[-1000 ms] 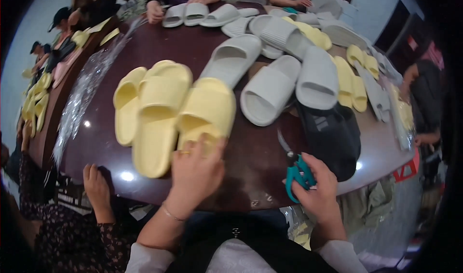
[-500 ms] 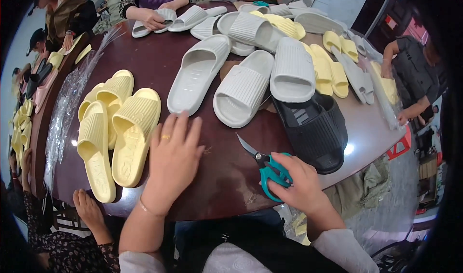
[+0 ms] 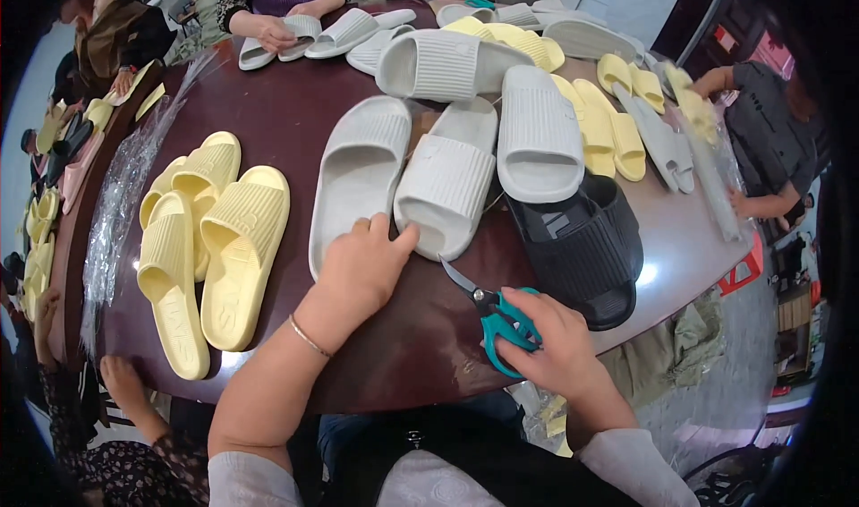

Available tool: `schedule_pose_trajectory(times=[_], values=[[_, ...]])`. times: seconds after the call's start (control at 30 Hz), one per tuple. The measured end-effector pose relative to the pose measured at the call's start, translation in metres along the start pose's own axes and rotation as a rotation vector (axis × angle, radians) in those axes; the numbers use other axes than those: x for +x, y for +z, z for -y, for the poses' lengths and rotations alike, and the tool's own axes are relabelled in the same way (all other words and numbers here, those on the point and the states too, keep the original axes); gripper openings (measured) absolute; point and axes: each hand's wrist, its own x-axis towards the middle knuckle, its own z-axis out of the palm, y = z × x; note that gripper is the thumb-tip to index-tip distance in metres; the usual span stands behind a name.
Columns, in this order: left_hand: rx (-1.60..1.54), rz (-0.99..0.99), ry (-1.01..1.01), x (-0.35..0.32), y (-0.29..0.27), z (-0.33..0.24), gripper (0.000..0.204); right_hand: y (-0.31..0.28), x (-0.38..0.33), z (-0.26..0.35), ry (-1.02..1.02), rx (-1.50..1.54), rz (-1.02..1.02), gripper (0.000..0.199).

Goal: Trim excess material and loose threads from manufactured slippers using scissors.

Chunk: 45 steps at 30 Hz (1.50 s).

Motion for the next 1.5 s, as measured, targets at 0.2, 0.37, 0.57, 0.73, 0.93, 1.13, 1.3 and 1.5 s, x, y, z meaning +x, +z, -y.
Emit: schedule_pose_trajectory(times=[0.2,0.37,0.57,0.73,0.93,1.13,1.3,1.5], values=[[0.084,0.013,0.004,-0.04,-0.006,-0.021,0.042,-0.003,-0.003,-0.007,0.014,-0.047,-0.03,0.054],[-0.097,0.18,-0.018,-0.071,-0.023,-0.028,0.035,-0.006,-0.003,-0.013,0.106,-0.112,-0.03,0.059],[-0.234,-0.292,0.005,-0.039,-0.047,-0.025,0.019,-0.004,0.012,-0.01,0.088,-0.231,0.054,0.067],[0.03,-0.525,-0.034,0.006,-0.009,0.008,0.011,-0.001,0.026,0.002,-0.021,-0.377,0.086,0.072],[-0.699,-0.429,-0.253,-0.003,-0.014,0.011,0.014,-0.003,0.029,-0.004,-0.011,-0.52,0.083,0.07],[-1.008,-0.63,-0.322,-0.023,-0.016,0.002,0.015,0.002,0.047,-0.002,-0.072,-0.567,0.059,0.068],[-0.864,-0.68,-0.251,-0.034,-0.01,-0.002,0.011,0.013,0.067,0.011,-0.108,-0.575,0.079,0.066],[-1.007,-0.633,-0.314,-0.025,0.015,-0.001,0.014,0.037,0.083,-0.005,-0.217,-0.651,-0.032,0.048]])
